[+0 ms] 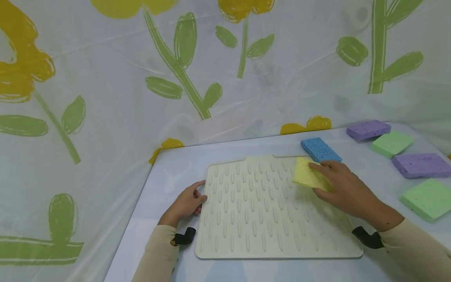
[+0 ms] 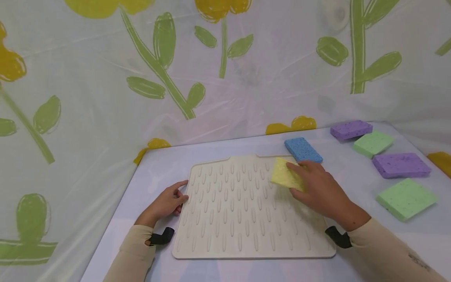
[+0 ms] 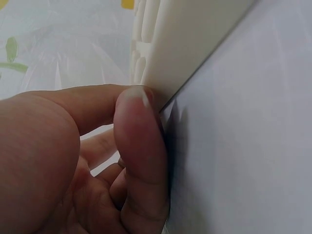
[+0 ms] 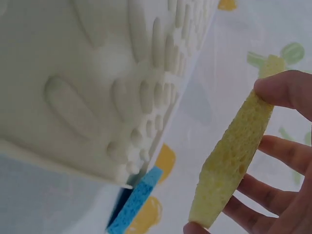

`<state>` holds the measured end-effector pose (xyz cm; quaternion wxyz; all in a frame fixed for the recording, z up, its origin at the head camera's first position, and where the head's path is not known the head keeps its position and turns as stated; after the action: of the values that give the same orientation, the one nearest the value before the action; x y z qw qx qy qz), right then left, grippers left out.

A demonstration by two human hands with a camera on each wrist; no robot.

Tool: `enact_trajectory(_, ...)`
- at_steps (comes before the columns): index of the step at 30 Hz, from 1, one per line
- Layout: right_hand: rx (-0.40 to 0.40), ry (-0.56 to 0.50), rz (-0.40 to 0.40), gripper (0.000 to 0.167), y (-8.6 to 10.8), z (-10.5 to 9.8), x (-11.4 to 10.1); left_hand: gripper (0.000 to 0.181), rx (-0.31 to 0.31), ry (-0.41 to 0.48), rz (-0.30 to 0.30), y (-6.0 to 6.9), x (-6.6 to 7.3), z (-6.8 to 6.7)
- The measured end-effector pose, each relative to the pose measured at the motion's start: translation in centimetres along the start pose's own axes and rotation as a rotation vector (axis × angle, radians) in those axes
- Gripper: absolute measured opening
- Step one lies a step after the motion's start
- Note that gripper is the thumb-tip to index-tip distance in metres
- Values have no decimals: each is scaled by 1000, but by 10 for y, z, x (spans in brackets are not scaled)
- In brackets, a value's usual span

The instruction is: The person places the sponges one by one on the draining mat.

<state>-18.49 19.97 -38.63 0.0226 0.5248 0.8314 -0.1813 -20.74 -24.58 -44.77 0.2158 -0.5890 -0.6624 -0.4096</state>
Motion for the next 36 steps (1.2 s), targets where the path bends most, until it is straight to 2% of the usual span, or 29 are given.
enact_trajectory(6,56,37,-74,68,-5,1,-13,63,0,-8,-14,-3,2,1)
enact_trajectory(9,68,67,-93,68,-9,1,-18,63,-8,-2,-1,-5,3,2)
enact_trajectory(17,-18,107,-84,69,-20,0,-31,63,-3,0,11,-6,3,2)
enact_trajectory(22,-22,124,-106,70,-30,3,-37,64,-12,4,8,-4,1,2)
enact_trajectory(36,-34,76,-159,70,-59,21,-65,62,3,19,6,-2,-1,1)
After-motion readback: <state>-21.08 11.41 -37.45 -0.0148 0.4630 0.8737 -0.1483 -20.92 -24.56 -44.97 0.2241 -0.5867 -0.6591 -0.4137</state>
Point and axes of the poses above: each hand's wrist, its own y-axis away from the middle knuckle, its own z-axis out of the palm, x = y × z, the point moved 2 cm from there along -y, towards the middle knuckle, and after that the axes turned 4 degrees about y, right-handed, at the moved point
